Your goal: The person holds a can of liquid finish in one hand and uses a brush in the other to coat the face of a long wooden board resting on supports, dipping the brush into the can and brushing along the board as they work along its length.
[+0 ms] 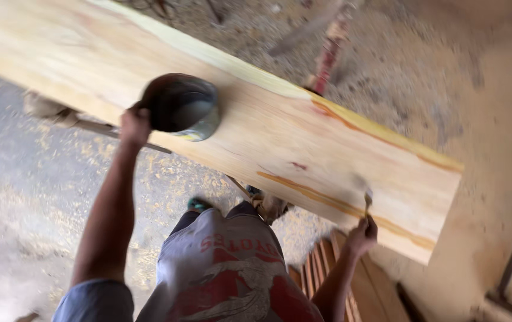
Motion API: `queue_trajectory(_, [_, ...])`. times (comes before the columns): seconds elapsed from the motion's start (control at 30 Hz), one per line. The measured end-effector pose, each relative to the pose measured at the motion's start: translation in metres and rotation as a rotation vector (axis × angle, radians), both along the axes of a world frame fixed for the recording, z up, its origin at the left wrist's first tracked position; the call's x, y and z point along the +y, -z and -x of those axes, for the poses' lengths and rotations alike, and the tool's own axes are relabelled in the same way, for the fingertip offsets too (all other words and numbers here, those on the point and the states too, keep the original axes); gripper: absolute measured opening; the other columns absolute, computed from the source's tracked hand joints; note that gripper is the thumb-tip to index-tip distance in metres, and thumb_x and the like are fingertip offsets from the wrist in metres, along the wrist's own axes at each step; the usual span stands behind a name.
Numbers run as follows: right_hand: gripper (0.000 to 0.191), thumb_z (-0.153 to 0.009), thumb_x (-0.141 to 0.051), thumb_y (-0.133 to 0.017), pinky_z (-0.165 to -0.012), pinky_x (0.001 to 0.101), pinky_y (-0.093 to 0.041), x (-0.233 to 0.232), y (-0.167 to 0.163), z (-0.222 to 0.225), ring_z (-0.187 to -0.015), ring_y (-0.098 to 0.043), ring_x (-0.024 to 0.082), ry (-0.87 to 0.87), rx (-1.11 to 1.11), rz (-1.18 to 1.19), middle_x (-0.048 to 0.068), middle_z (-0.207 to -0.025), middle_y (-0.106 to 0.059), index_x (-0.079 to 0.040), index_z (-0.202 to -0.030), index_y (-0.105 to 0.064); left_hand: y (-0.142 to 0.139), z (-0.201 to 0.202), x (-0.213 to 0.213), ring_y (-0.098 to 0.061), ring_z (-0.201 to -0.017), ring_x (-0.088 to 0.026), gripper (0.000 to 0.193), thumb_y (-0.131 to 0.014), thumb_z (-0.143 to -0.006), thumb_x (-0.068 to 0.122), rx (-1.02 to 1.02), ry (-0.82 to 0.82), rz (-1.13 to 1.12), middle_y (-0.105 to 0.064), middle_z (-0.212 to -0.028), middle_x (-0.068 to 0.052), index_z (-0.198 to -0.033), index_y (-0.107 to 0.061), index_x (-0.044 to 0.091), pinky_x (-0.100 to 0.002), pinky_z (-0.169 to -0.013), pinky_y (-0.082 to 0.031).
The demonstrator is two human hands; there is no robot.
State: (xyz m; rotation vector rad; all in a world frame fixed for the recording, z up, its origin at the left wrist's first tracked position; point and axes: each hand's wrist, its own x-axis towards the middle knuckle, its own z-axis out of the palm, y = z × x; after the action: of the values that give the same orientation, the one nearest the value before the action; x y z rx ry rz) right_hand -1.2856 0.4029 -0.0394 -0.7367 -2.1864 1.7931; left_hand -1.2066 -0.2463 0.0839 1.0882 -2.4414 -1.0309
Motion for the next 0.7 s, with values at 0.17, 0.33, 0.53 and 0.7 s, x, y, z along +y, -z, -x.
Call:
queue_trajectory(0.17, [0.019, -0.107, -0.006, -0.064, -0.068, 0.025, -0.044, -0.01, -0.019, 0.0, -0.082, -0.056, 0.011, -0.197, 0.093, -0.174, 0.007, -0.099, -0.068, 0.004, -0.122, -0.069, -0.001, -0.011, 0.002, -0.067, -0.1, -0.049, 0.035, -0.052, -0.098, 0.02, 0.077, -0.011, 0.053, -0.069, -0.1, -0.031, -0.122, -0.07, 0.003, -0.053, -0.087, -0.055])
queue_trajectory(0.33, [0.018, -0.107, -0.004, -0.065, -0.081, 0.0237, -0.048, -0.052, -0.054, 0.006, -0.091, -0.059, 0.01, -0.361, 0.314, -0.229, 0.007, -0.106, -0.069, 0.005, -0.123, -0.067, 0.009, -0.061, -0.002, -0.065, -0.098, -0.051, 0.037, -0.055, -0.093, 0.024, 0.047, -0.131, 0.031, -0.07, -0.102, -0.03, -0.123, -0.071, 0.008, -0.057, -0.089, -0.051])
queue_trajectory(0.53, [0.022, -0.108, -0.004, -0.066, -0.08, 0.0267, -0.048, -0.157, -0.078, -0.05, -0.089, -0.059, 0.015, -0.475, 0.309, -0.351, 0.011, -0.104, -0.068, 0.007, -0.127, -0.068, 0.031, -0.192, -0.027, -0.062, -0.094, -0.054, 0.037, -0.056, -0.094, 0.026, 0.097, -0.222, 0.155, -0.068, -0.099, -0.032, -0.121, -0.069, 0.003, -0.061, -0.084, -0.049])
queue_trajectory(0.7, [0.021, -0.108, -0.003, -0.066, -0.08, 0.0266, -0.048, -0.284, -0.094, -0.099, -0.088, -0.059, 0.014, -0.67, 0.323, -0.368, 0.011, -0.103, -0.068, 0.007, -0.127, -0.068, 0.032, -0.354, -0.044, -0.068, -0.096, -0.048, 0.034, -0.055, -0.096, 0.027, 0.053, -0.428, 0.003, -0.072, -0.097, -0.029, -0.116, -0.072, 0.006, -0.056, -0.088, -0.055])
